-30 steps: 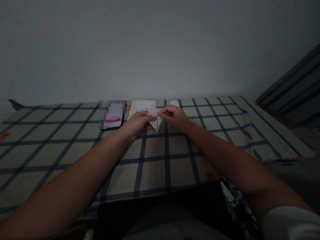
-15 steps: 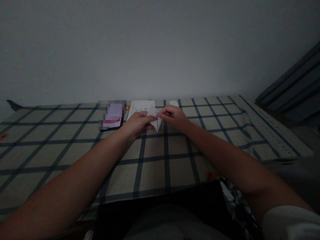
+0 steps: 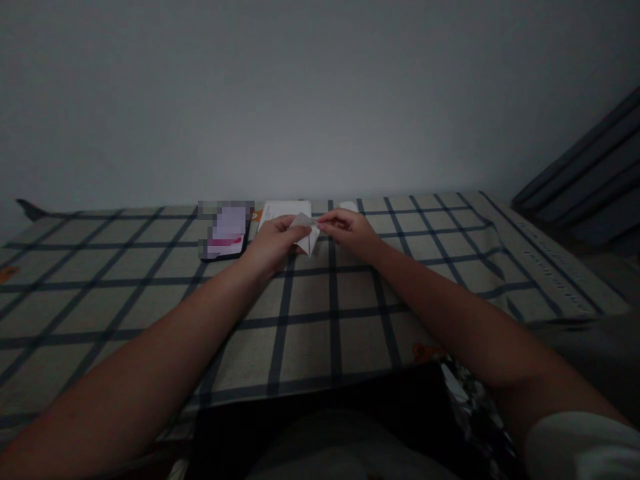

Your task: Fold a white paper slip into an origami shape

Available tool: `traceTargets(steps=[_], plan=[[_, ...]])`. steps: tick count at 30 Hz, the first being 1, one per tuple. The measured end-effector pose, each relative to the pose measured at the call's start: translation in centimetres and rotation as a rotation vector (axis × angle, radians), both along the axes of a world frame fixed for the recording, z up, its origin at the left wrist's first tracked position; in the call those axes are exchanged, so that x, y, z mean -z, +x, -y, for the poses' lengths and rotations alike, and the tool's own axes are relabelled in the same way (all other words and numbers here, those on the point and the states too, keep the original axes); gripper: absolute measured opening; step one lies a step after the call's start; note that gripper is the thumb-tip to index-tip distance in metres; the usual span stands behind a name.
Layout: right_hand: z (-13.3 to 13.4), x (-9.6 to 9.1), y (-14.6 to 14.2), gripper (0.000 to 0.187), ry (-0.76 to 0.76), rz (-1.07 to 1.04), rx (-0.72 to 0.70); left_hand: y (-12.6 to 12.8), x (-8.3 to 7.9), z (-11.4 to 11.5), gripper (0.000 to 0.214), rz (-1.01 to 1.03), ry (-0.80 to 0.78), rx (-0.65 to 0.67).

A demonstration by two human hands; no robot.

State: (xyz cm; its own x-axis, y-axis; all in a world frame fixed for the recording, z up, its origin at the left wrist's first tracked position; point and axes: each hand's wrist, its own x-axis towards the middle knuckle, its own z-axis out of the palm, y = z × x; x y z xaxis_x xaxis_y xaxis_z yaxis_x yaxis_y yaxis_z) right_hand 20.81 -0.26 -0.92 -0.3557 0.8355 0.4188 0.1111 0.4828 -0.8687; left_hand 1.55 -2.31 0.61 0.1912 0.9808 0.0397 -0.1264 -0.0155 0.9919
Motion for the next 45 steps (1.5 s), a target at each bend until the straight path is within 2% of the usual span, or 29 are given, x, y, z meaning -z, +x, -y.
traceTargets(steps=[9,18,25,32,39,45], plan=[[0.16,-0.40,0.48,0.031,0.282,0.163,0.053,-0.17,0.04,0.21,0.023,-0.157,0.104,-0.073],[0.16,-0.46,0.45,0.022,0.354,0.207,0.066,0.00,0.10,0.44,0.024,-0.175,0.134,-0.081],[0.02,-0.08,0.25,0.027,0.260,0.159,0.083,-0.03,0.58,0.19,0.025,-0.200,0.164,-0.110],[0.28,-0.18,-0.08,0.029,0.252,0.121,0.057,-0.17,0.46,0.05,0.027,-0.199,0.111,-0.054],[0.46,-0.21,-0.40,0.035,-0.006,0.051,0.004,-0.15,0.67,0.06,0.027,-0.126,0.027,0.022],[0.82,-0.57,-0.39,0.039,-0.029,0.039,-0.010,-0.23,0.65,-0.12,0.028,-0.145,0.018,0.026]])
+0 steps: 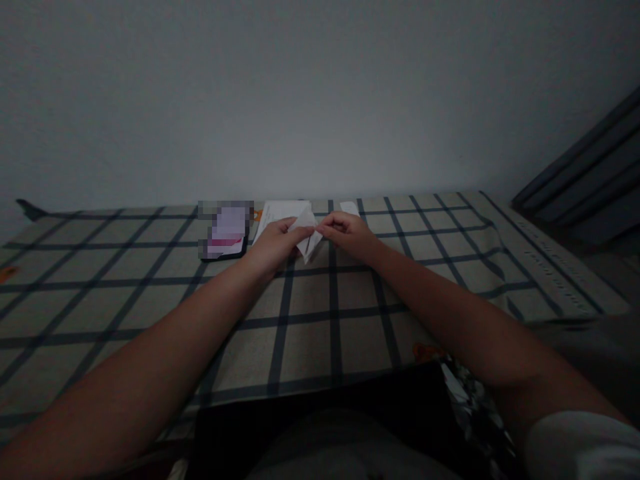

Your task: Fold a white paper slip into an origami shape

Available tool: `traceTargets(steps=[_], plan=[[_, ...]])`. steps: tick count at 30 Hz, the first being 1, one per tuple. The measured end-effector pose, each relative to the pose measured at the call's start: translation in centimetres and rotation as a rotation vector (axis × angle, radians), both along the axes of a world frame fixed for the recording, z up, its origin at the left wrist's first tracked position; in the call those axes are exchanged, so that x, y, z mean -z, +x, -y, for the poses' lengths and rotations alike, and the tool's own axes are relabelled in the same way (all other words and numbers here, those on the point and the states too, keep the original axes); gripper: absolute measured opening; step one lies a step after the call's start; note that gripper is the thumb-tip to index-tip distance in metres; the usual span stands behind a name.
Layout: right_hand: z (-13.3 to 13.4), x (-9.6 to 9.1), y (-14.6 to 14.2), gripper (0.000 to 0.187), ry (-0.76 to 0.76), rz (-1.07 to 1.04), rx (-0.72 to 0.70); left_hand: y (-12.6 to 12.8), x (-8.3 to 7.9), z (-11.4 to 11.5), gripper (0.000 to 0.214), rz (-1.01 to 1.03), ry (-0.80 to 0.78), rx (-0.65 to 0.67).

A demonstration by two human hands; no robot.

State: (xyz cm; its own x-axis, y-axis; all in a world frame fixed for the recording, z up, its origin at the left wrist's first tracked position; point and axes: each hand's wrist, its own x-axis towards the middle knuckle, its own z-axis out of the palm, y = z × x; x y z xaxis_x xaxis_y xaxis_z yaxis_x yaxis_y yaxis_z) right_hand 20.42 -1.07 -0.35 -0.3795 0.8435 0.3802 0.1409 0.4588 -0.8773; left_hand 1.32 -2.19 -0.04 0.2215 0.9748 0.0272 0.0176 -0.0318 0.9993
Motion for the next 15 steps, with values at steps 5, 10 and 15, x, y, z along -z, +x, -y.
traceTargets(steps=[5,10,15], plan=[[-0.27,0.00,0.06,0.034,0.028,0.004,0.021,0.00,0.17,-0.06,0.026,-0.065,-0.016,0.021],[-0.44,0.06,0.06,0.029,0.091,0.027,0.062,0.14,0.19,0.01,0.028,-0.073,-0.028,0.064],[-0.39,0.35,0.10,0.031,0.101,0.000,0.044,-0.05,0.20,0.03,0.030,-0.090,-0.003,0.078]])
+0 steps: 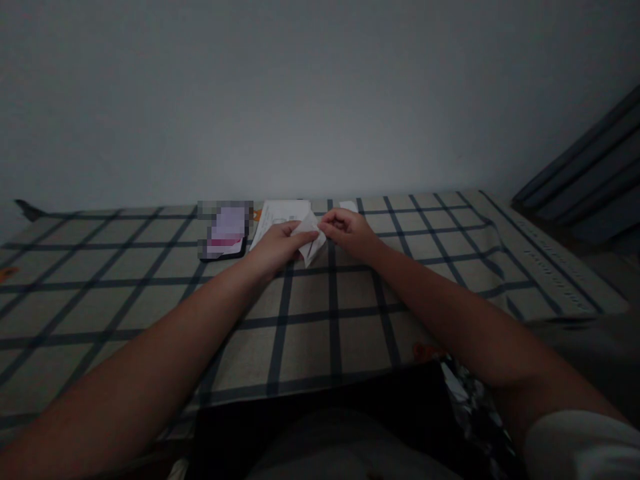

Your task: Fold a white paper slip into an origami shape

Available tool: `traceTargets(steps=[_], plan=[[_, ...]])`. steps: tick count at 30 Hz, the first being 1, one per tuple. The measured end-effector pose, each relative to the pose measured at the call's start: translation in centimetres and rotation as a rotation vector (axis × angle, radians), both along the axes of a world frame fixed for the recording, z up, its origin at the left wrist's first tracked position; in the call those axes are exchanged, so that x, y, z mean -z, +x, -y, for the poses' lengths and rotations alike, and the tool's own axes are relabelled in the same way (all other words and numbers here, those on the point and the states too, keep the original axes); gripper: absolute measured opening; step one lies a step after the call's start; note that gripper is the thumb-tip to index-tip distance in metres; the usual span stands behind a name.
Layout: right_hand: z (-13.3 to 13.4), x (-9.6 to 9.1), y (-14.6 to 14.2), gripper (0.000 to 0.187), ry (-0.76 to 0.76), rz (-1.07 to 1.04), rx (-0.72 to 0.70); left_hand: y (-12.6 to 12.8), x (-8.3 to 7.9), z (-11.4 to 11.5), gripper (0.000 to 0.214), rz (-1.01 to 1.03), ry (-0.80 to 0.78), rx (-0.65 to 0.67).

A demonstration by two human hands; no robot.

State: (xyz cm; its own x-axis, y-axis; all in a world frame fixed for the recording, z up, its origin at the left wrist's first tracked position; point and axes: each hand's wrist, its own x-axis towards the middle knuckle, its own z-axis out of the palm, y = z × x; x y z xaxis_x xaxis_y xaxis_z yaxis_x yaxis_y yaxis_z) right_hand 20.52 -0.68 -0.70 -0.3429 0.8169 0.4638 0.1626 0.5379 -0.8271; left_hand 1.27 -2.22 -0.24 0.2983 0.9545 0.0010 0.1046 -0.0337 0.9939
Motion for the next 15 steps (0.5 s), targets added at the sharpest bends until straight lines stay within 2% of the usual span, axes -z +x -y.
traceTargets(steps=[9,15], plan=[[0.33,-0.56,0.16,0.026,0.153,0.094,0.062,0.12,-0.11,0.20,0.035,-0.020,0.039,-0.051],[0.36,-0.14,-0.12,0.022,0.121,0.076,0.034,0.12,-0.19,0.17,0.033,-0.017,0.011,-0.039]])
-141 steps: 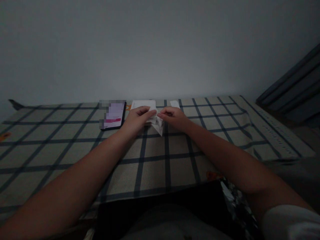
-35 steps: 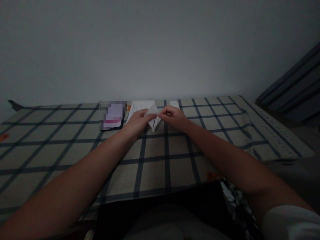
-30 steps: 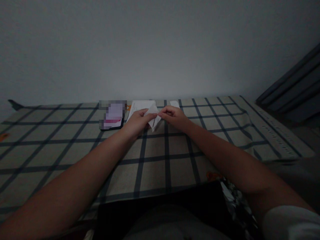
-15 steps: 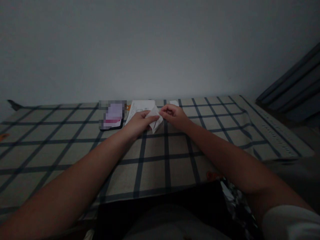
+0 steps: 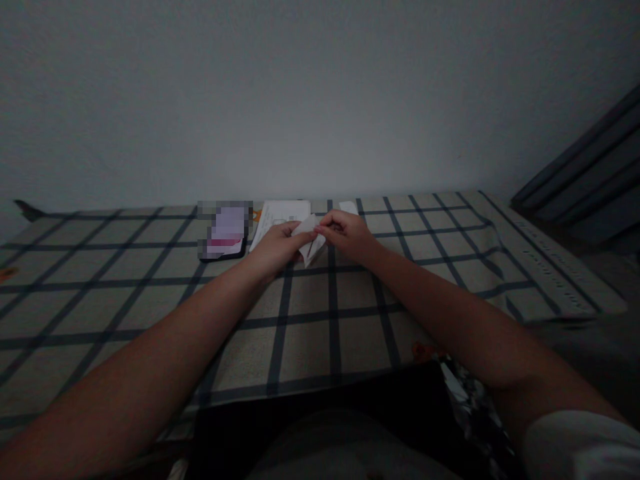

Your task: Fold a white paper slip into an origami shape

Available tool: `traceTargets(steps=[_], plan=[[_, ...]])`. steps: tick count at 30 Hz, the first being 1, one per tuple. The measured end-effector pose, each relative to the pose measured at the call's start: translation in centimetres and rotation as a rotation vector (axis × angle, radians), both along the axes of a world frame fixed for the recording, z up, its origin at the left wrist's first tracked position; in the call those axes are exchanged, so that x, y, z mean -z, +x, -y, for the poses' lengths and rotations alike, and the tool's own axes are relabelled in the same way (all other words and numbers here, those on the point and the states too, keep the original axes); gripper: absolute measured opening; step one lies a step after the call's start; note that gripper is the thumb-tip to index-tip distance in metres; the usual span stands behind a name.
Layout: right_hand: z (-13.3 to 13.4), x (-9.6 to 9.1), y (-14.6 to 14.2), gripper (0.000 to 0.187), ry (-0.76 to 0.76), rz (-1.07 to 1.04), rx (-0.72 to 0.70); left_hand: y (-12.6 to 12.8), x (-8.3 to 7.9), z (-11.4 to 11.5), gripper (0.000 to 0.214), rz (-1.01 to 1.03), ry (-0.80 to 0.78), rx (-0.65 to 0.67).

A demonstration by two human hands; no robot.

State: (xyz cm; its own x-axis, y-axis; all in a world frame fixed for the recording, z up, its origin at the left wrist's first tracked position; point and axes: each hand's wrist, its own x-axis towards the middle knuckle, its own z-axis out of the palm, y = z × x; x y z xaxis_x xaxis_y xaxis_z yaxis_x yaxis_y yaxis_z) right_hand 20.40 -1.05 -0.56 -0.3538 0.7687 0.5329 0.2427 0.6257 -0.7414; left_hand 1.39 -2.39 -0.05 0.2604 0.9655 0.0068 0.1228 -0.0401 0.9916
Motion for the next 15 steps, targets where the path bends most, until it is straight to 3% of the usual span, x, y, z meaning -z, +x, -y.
traceTargets(steps=[15], plan=[[-0.28,0.49,-0.25,0.022,-0.093,-0.144,-0.048,0.14,-0.01,0.24,0.022,0.039,-0.125,0.101]])
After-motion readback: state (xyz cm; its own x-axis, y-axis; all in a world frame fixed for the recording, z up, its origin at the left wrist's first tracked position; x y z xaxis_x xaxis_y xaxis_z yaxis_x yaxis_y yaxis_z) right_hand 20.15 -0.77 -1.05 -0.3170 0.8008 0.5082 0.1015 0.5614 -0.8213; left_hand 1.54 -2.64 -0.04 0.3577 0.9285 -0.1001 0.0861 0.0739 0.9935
